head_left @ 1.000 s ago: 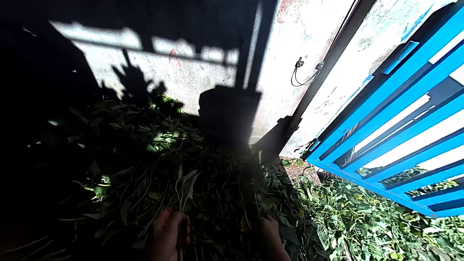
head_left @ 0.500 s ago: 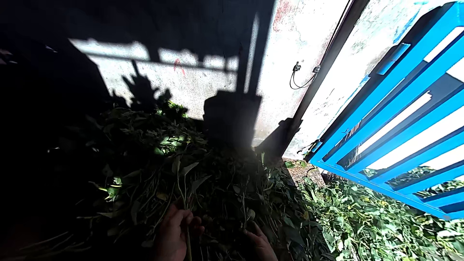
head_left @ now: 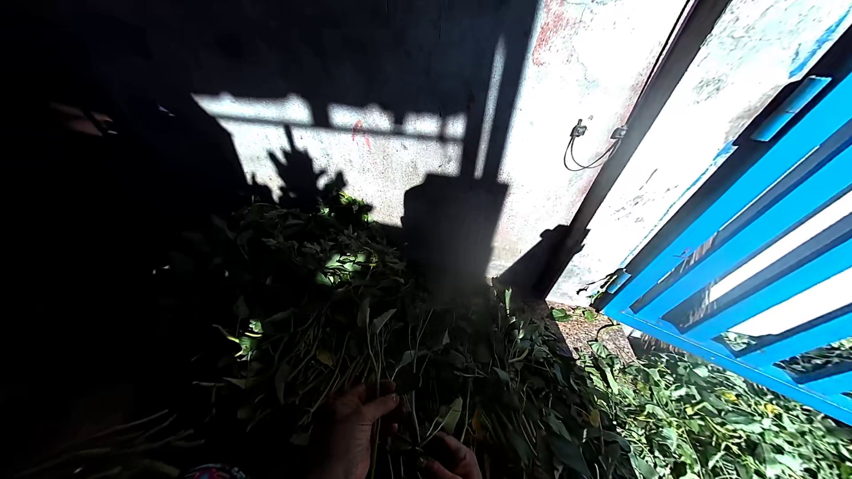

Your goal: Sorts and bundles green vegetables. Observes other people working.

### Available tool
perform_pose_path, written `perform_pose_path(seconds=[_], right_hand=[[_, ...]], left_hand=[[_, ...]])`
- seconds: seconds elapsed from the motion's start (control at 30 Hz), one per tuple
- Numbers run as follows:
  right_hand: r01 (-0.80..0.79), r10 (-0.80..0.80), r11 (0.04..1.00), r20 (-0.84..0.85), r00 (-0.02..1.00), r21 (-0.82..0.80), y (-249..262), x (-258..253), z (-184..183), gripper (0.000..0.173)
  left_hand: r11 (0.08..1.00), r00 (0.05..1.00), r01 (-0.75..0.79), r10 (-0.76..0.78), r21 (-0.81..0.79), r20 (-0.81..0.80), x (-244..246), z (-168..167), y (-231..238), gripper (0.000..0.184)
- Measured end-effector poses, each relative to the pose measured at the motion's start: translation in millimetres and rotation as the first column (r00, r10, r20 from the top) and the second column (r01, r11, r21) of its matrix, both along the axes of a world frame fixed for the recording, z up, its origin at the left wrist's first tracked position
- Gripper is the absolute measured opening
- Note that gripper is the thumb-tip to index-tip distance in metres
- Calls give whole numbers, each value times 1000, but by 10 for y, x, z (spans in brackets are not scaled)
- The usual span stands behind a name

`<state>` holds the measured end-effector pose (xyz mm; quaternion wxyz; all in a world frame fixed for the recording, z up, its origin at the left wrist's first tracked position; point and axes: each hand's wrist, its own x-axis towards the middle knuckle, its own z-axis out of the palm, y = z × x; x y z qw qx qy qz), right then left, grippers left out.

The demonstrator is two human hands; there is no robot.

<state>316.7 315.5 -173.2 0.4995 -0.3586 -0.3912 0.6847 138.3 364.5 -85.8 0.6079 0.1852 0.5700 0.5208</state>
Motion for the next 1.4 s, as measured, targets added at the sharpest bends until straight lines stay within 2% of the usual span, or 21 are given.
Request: perform_pose_path(seconds=[0.27,0.43,0.5,0.57,0.67,0.77,0.9,1.0,1.07,1.13,1.2,1.27,1.33,1.4], right_hand=[[-99,99,994,2,995,52,-26,-28,1,25],[-156,157,987,-19,987,30,42,-73,119,29],[-65,65,997,-17,998,-29,81,-176,245,33],[93,-94,991,-4,996,-94,108,-306,362,38],[313,-309,938,50,950,-147,103,-464,449,36],[455,-445,889,137,885,-49,53,-556,428,31],[516,-530,848,172,830,125,17,-598,375,25],[403,-542,816,309,781,414,60,-538,233,17],[221,-571,754,452,685,619,85,-465,163,22],[51,-615,692,551,563,720,31,-416,153,22],[-104,-599,680,632,491,726,-73,-368,106,22],[-211,-528,716,713,461,666,-148,-323,56,25],[-301,-434,768,805,405,566,-146,-284,17,27],[-417,-257,830,917,304,371,-156,-205,-64,22]], left_hand=[[974,997,72,-70,214,-16,-19,-54,44,16],[970,989,124,-105,209,-100,7,8,27,19],[968,984,152,-130,202,-120,25,8,-3,18],[965,980,157,-125,211,-155,28,-21,-15,16],[966,982,131,-95,222,-163,32,-48,-16,15],[977,986,95,-65,194,-155,83,-81,-19,15],[988,992,36,-16,149,-128,147,-130,-20,18],[993,990,1,16,117,-142,159,-100,-21,14],[989,978,-51,77,135,-193,153,-94,-11,10],[976,961,-136,171,168,-218,85,-49,36,7],[957,944,-227,262,182,-200,-39,28,117,5],[948,935,-266,298,175,-193,-90,32,131,4],[943,927,-268,309,200,-215,-77,-7,99,5],[919,907,-297,357,260,-223,-118,-4,99,5]])
